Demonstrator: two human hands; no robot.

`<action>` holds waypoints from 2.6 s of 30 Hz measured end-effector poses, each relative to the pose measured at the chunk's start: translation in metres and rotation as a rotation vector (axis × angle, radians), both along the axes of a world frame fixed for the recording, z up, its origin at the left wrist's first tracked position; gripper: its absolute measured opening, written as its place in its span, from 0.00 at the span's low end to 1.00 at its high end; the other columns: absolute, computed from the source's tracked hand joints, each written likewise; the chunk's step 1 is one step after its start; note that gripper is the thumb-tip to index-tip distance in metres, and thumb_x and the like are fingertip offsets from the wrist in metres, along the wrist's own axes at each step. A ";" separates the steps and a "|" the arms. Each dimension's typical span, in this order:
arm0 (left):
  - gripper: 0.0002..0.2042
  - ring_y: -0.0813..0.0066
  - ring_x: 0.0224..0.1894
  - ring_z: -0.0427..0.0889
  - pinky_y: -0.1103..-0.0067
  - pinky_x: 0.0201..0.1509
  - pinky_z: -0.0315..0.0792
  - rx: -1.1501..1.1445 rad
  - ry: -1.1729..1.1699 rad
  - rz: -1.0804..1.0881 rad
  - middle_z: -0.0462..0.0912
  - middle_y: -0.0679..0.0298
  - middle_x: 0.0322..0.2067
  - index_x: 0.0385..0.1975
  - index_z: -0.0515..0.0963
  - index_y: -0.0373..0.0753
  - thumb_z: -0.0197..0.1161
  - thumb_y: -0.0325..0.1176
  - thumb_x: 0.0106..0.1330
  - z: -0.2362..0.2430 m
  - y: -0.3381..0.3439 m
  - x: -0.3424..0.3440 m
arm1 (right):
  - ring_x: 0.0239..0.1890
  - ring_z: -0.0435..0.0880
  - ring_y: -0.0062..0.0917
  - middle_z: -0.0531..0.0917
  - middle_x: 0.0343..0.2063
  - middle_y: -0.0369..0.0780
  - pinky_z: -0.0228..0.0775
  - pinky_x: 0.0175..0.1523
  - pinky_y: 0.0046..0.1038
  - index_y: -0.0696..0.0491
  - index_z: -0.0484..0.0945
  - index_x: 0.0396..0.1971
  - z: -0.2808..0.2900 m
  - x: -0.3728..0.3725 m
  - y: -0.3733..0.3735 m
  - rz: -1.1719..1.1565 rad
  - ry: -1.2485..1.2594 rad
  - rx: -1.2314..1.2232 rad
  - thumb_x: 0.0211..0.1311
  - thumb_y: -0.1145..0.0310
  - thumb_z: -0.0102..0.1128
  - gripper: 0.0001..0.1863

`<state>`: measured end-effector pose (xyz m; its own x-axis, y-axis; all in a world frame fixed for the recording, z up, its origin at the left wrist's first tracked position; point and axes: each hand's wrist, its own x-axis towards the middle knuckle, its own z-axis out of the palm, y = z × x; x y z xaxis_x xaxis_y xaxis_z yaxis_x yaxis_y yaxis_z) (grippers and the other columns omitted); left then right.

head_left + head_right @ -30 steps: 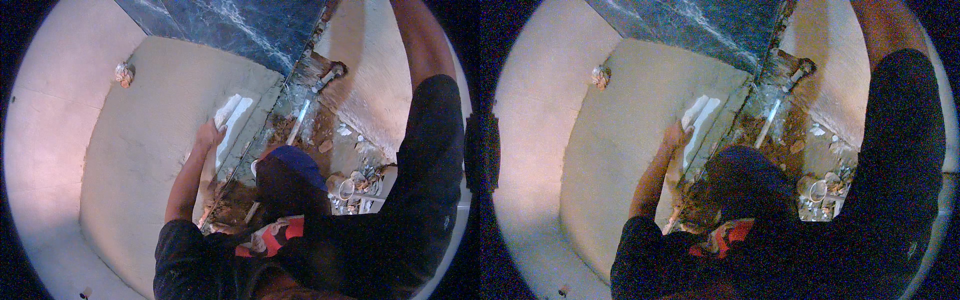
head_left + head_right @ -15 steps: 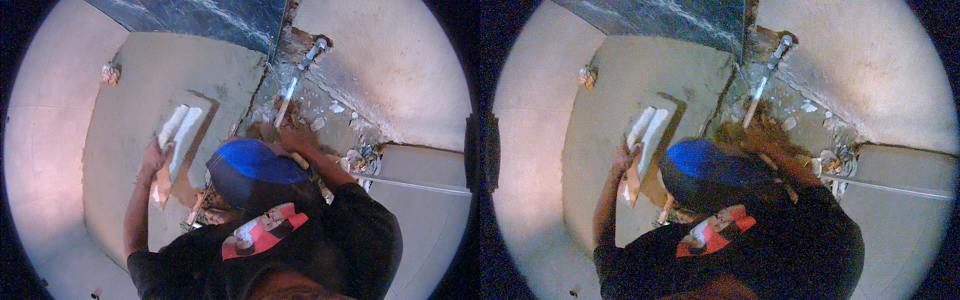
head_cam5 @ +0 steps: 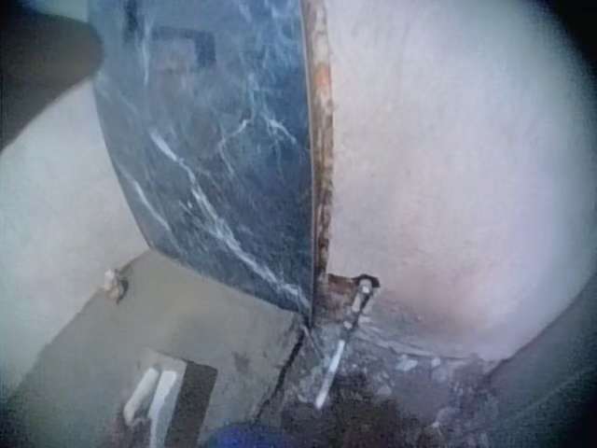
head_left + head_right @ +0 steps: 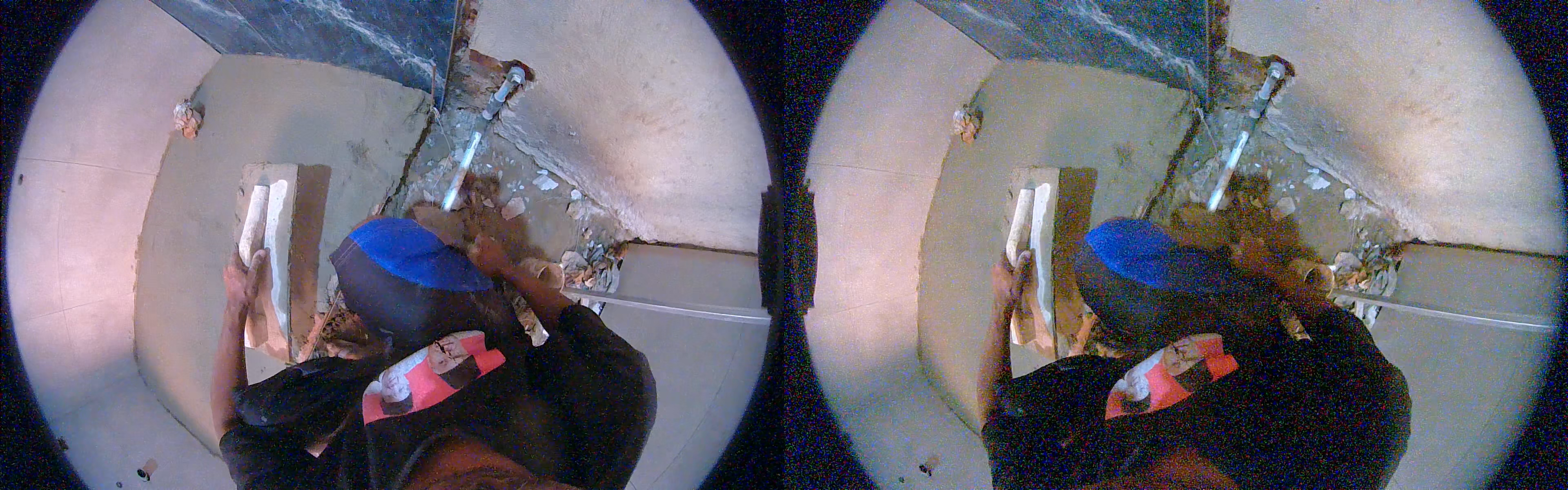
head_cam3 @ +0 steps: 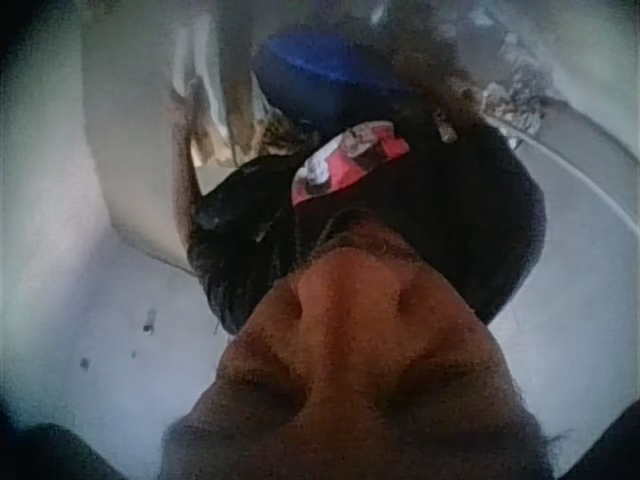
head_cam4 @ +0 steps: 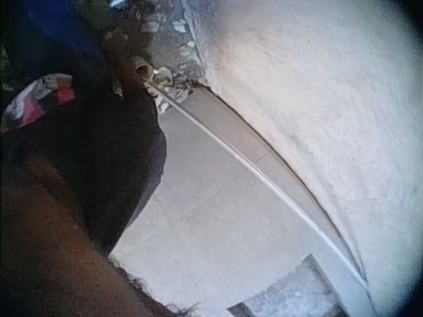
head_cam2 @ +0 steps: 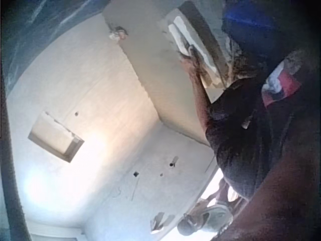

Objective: The person applies wet plaster to a floor area using a hand trowel and a smoothing board, spreading the material evenly over the surface.

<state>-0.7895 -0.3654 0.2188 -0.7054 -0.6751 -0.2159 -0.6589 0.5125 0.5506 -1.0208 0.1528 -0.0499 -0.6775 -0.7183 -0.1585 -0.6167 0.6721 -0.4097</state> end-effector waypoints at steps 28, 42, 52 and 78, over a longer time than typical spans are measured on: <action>0.31 0.64 0.36 0.84 0.70 0.40 0.76 -0.065 0.028 0.017 0.83 0.47 0.35 0.50 0.73 0.29 0.65 0.53 0.58 0.010 0.020 0.014 | 0.44 0.80 0.48 0.82 0.38 0.52 0.71 0.52 0.44 0.60 0.79 0.38 -0.041 -0.127 -0.124 -0.483 -0.138 0.078 0.47 0.46 0.60 0.30; 0.32 0.62 0.37 0.84 0.70 0.40 0.76 -0.009 0.055 0.032 0.83 0.47 0.35 0.51 0.71 0.27 0.64 0.52 0.59 0.011 0.020 0.020 | 0.41 0.82 0.46 0.83 0.35 0.53 0.74 0.46 0.41 0.62 0.79 0.36 -0.007 -0.094 -0.160 -0.796 0.039 -0.298 0.42 0.46 0.71 0.32; 0.36 0.53 0.41 0.84 0.67 0.44 0.75 -0.078 -0.007 0.063 0.82 0.42 0.38 0.53 0.69 0.27 0.62 0.57 0.58 0.009 0.020 0.022 | 0.19 0.81 0.26 0.82 0.23 0.44 0.75 0.29 0.31 0.59 0.77 0.47 0.087 -0.042 -0.110 -0.697 -0.542 -0.346 0.55 0.59 0.63 0.23; 0.33 0.58 0.46 0.82 0.68 0.50 0.74 0.097 0.084 0.051 0.81 0.44 0.43 0.55 0.69 0.29 0.64 0.50 0.59 0.001 0.012 0.019 | 0.36 0.83 0.42 0.81 0.32 0.51 0.74 0.42 0.41 0.63 0.71 0.42 0.152 -0.079 -0.180 -0.495 -0.188 -0.362 0.52 0.60 0.64 0.24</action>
<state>-0.7704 -0.3537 0.2198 -0.6889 -0.6895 -0.2237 -0.6323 0.4206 0.6506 -1.0995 -0.0273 0.1021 -0.9269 -0.3582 -0.1124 -0.1649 0.6574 -0.7352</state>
